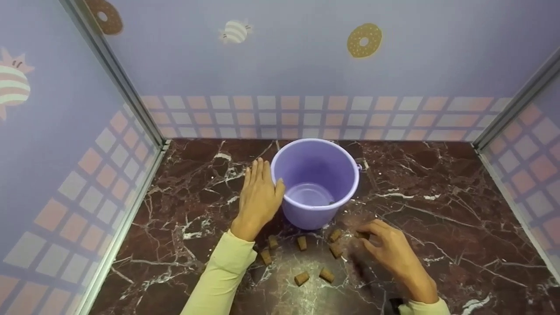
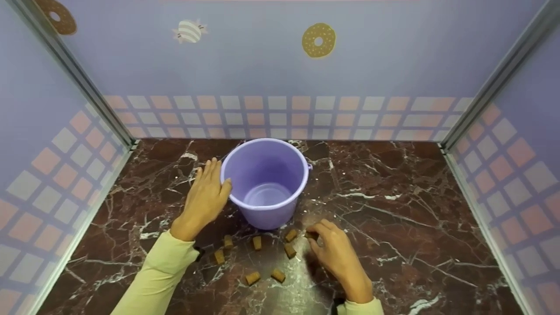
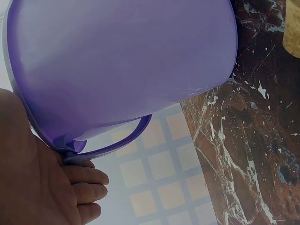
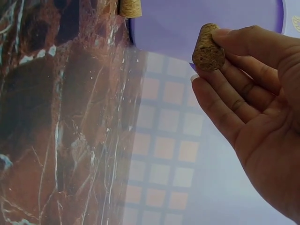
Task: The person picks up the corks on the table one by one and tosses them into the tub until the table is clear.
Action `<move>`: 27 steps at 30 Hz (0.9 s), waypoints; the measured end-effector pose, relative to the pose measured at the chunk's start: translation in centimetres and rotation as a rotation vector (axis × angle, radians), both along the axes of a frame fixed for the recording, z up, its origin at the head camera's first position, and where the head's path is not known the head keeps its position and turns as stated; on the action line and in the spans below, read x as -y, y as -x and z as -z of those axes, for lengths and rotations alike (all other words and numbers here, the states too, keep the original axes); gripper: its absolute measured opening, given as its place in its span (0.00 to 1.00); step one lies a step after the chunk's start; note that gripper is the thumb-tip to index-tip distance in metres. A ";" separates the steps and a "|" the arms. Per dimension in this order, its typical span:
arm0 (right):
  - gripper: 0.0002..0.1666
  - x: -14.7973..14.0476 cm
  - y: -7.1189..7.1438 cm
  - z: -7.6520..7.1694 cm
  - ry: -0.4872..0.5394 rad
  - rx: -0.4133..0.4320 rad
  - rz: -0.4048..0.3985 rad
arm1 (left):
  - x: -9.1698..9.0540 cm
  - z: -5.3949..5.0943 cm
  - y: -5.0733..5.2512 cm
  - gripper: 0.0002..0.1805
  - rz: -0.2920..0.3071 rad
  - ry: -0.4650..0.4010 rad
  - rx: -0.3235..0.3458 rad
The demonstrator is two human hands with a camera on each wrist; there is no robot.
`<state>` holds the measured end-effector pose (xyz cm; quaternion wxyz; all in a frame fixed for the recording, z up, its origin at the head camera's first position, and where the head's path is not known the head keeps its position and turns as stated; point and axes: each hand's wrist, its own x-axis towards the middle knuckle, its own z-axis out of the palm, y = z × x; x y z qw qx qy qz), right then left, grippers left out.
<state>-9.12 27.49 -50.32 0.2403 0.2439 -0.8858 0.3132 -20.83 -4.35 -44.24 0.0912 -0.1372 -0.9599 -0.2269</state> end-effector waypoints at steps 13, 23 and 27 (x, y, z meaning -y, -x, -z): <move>0.23 2.9 0.8 -0.1 0.075 -0.048 -0.009 | 3.2 -1.1 0.1 0.38 -0.002 0.046 0.016; 0.23 1.8 1.4 -2.3 0.050 -0.098 -0.039 | 2.4 -1.2 -0.1 0.38 -0.013 0.014 -0.021; 0.26 0.3 0.9 -3.0 0.043 -0.133 -0.027 | 0.6 -0.6 -0.1 0.38 0.016 0.000 -0.007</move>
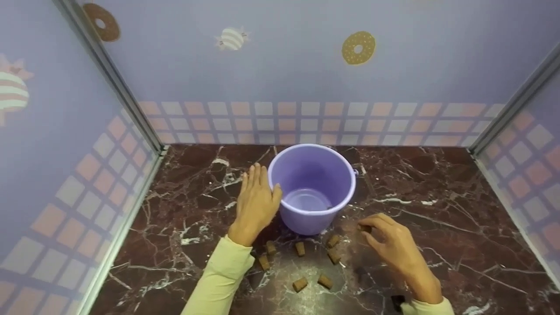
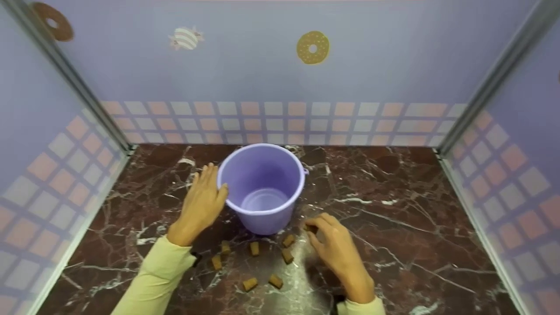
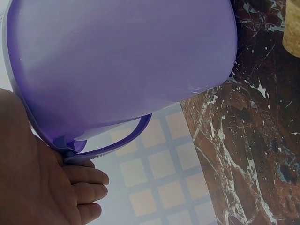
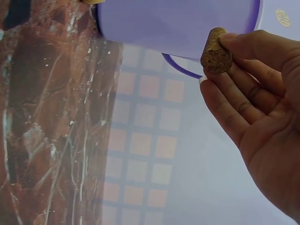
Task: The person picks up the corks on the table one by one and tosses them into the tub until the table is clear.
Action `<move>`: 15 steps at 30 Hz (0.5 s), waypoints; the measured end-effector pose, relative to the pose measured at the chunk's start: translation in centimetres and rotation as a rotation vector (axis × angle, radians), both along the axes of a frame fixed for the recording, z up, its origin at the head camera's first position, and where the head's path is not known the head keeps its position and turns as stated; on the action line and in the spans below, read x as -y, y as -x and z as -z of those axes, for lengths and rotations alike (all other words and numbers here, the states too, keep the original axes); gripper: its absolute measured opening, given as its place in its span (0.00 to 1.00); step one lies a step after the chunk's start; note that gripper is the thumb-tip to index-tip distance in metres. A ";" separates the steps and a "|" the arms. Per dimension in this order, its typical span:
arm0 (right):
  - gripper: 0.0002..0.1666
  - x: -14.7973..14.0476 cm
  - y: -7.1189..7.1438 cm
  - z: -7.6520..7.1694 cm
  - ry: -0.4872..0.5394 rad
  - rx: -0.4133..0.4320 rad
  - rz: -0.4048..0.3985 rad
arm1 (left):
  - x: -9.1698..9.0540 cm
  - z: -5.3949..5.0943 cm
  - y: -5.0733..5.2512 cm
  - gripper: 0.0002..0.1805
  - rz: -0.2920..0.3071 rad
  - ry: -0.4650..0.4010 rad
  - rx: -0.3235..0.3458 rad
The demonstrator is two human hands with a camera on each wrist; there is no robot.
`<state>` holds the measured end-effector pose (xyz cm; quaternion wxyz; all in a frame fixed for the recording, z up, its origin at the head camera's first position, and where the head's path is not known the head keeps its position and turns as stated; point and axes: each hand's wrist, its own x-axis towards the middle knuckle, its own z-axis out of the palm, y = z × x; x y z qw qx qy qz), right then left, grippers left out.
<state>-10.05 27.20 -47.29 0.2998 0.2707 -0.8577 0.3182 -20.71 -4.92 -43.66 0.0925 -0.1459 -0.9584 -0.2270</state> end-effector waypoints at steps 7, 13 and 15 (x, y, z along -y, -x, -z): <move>0.25 -0.3 0.0 -0.8 -0.007 -0.007 0.016 | -0.6 0.5 0.0 0.37 -0.014 0.002 0.001; 0.25 0.1 0.5 -1.9 0.001 -0.019 -0.002 | -0.3 0.5 -0.1 0.38 -0.017 0.002 0.003; 0.25 0.2 0.7 -2.2 0.000 -0.022 -0.001 | -0.2 0.5 -0.1 0.38 -0.019 0.005 0.001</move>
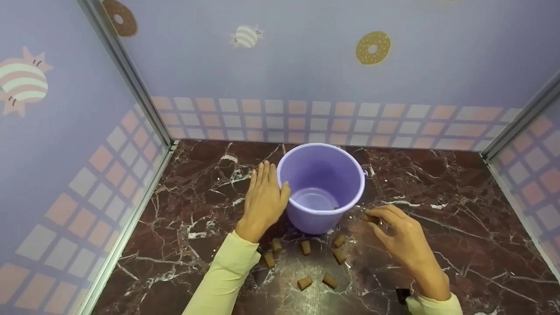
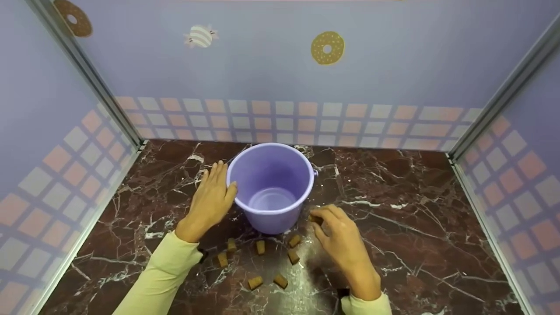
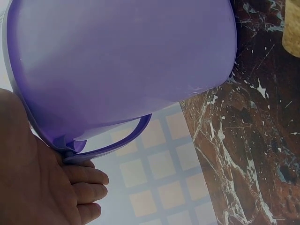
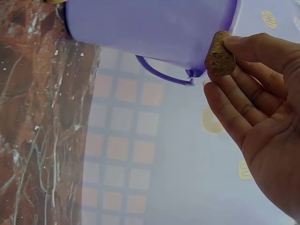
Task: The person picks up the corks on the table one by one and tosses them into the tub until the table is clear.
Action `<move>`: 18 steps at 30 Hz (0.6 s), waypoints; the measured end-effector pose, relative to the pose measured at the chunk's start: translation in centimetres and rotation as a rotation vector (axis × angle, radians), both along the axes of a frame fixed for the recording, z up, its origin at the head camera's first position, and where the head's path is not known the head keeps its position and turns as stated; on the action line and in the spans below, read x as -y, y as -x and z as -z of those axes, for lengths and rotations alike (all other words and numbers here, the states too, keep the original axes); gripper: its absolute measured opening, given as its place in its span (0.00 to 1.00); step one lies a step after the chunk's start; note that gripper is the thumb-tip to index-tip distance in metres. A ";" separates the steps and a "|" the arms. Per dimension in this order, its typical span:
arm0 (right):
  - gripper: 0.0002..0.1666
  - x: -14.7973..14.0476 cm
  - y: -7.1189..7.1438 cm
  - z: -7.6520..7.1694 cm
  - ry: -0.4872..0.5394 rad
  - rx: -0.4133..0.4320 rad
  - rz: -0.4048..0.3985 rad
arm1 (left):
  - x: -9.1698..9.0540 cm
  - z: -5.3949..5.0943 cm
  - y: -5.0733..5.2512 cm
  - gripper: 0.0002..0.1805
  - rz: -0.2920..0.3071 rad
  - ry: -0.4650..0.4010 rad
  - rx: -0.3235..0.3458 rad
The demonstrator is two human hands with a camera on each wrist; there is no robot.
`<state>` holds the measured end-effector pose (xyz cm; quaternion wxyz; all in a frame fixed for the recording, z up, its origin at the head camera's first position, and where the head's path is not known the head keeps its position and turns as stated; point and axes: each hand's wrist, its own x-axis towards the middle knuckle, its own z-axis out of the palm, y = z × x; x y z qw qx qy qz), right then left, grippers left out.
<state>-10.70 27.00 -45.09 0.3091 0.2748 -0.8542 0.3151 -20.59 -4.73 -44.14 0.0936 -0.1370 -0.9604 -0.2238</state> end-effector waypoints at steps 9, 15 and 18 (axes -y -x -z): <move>0.28 0.2 0.4 -1.1 -0.005 -0.002 0.007 | -0.1 0.0 0.1 0.37 0.004 -0.013 -0.021; 0.25 0.3 0.7 -1.6 -0.008 0.005 0.003 | -0.1 -0.1 0.1 0.37 0.001 -0.004 -0.014; 0.24 0.5 0.9 -1.8 0.001 0.001 -0.003 | -0.1 -0.1 0.0 0.37 0.002 0.005 -0.015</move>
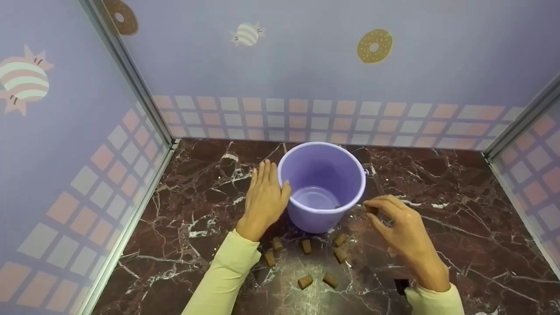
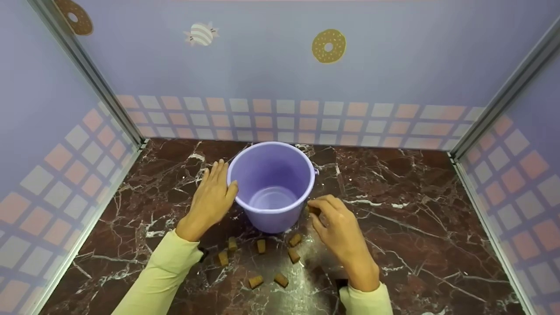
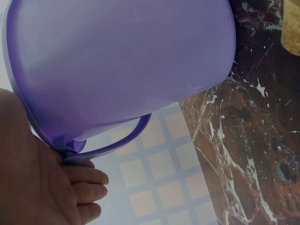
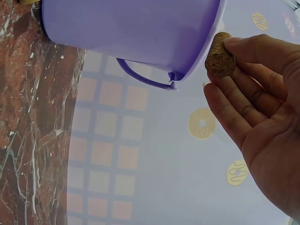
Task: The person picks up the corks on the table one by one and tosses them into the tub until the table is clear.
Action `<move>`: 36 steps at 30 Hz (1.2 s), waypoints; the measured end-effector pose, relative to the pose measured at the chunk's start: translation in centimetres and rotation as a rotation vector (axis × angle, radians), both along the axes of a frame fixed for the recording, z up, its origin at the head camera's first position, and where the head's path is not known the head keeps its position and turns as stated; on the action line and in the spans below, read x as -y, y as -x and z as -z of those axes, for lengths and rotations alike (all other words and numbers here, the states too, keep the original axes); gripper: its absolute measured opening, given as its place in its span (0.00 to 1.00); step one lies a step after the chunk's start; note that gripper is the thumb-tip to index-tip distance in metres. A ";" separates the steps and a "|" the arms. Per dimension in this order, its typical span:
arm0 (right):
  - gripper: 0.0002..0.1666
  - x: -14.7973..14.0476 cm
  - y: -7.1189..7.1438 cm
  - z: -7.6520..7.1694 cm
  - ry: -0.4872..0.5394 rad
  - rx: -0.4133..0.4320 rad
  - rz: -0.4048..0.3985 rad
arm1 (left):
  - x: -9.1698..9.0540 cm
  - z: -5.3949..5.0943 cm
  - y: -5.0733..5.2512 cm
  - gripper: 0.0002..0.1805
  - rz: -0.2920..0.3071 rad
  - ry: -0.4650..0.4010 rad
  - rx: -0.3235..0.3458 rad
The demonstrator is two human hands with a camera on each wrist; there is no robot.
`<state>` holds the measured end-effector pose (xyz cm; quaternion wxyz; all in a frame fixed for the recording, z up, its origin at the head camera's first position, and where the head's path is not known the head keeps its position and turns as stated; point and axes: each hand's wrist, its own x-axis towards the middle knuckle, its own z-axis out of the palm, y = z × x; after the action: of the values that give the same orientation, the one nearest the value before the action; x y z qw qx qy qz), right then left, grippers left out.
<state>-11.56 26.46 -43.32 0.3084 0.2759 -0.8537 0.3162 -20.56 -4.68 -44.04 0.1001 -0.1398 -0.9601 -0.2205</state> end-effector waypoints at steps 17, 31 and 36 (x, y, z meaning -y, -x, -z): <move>0.23 1.1 0.9 -1.2 0.001 0.025 0.005 | 0.0 0.2 0.1 0.38 -0.006 -0.006 -0.005; 0.23 1.7 1.7 -1.3 -0.002 0.034 0.007 | 0.0 0.1 0.0 0.38 0.000 0.002 -0.021; 0.21 1.9 2.2 -1.4 -0.001 0.026 -0.009 | 0.0 0.2 0.1 0.38 -0.001 -0.001 -0.029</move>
<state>-13.74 24.53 -41.92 0.2959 0.2758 -0.8565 0.3207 -20.63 -4.63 -44.24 0.1143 -0.1423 -0.9585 -0.2190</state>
